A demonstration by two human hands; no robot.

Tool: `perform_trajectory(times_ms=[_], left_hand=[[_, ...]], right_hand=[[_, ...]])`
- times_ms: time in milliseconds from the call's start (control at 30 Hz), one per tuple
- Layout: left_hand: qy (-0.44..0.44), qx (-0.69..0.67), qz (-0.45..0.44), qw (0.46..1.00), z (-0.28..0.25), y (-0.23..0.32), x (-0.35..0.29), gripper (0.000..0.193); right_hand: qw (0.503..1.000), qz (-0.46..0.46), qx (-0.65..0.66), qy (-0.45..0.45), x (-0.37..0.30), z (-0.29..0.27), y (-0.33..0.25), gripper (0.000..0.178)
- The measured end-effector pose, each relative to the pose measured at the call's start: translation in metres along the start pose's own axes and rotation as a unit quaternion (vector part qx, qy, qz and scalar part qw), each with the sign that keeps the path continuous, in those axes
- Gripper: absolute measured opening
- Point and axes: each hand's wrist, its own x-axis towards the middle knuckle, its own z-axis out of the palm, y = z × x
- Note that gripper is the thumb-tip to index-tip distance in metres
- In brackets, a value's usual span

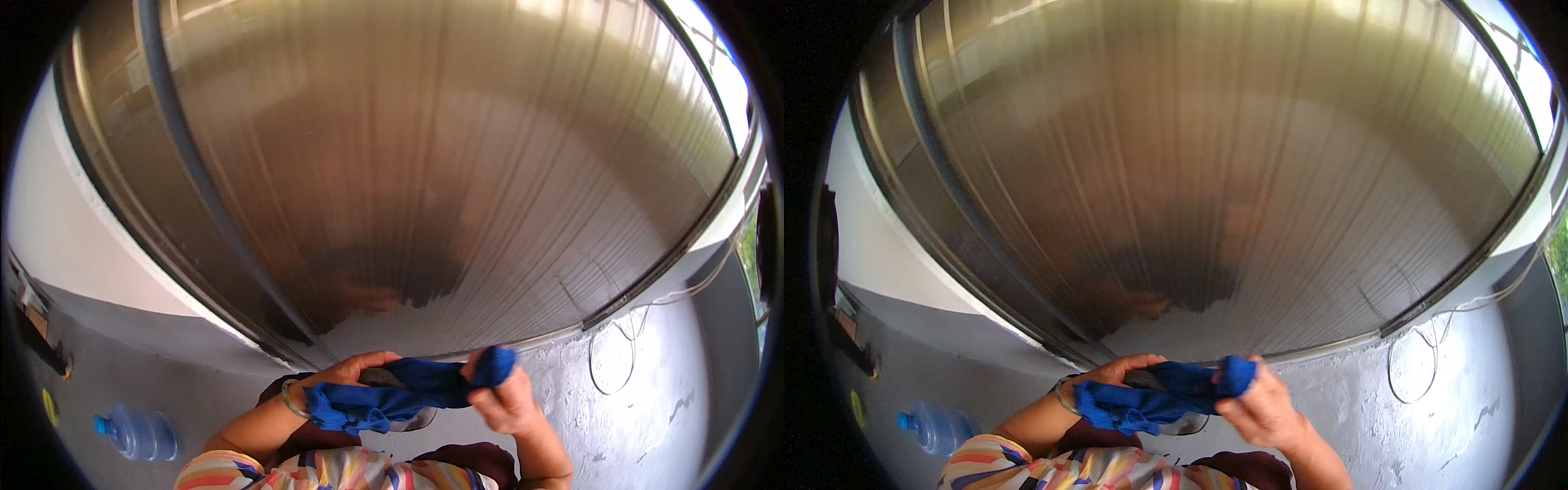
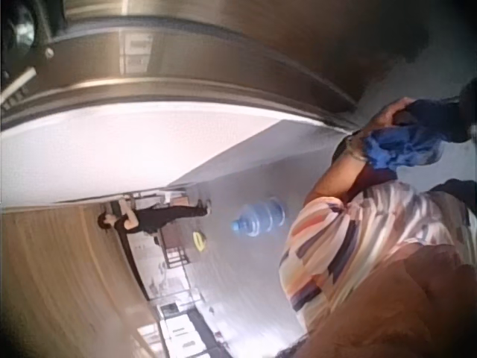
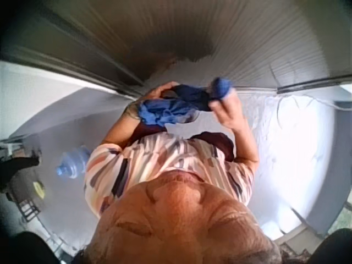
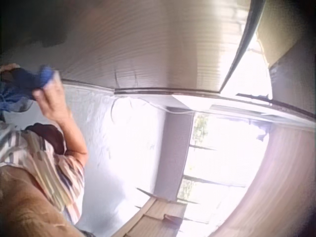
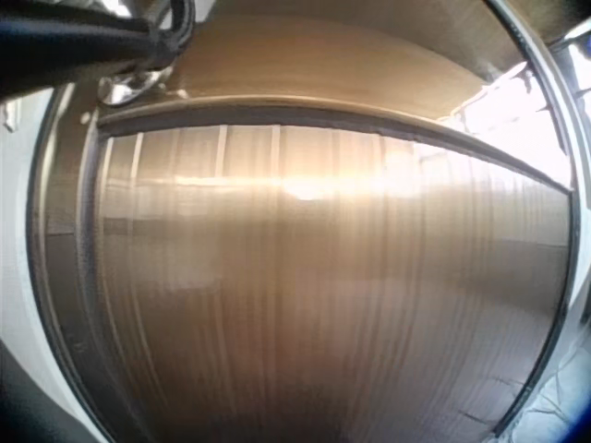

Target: The person wipes a large, ribbed metallic surface with a blue cloth, moving systematically from the top edge downward. They use both hands to hold and adjust the cloth while cleaning the vertical surface.

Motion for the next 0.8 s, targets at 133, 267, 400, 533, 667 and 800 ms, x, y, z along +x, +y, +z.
perform_trajectory(times_ms=[133,267,400,533,667,800], left_hand=[[0.033,-0.055,-0.004,0.998,-0.009,-0.006,-0.014,0.069],[0.111,0.026,0.03,0.993,-0.007,0.014,-0.029,0.069],[0.125,0.031,0.061,0.99,-0.014,0.014,-0.051,0.07],[0.107,0.019,0.141,0.984,-0.002,0.014,-0.056,0.077],[0.102,0.079,0.163,0.978,0.008,0.036,-0.062,0.076],[0.061,0.06,0.244,0.966,-0.003,0.035,-0.063,0.073]], right_hand=[[0.977,-0.107,-0.145,-0.11,0.032,0.034,-0.007,0.028],[0.956,-0.245,-0.135,-0.086,0.052,0.053,0.002,0.04],[0.964,-0.225,-0.123,-0.078,0.054,0.059,0.002,0.051],[0.961,-0.253,-0.106,-0.039,0.061,0.056,-0.003,0.058],[0.943,-0.312,-0.108,-0.049,0.083,0.053,-0.026,0.051],[0.928,-0.35,-0.114,-0.05,0.095,0.062,-0.04,0.045]])
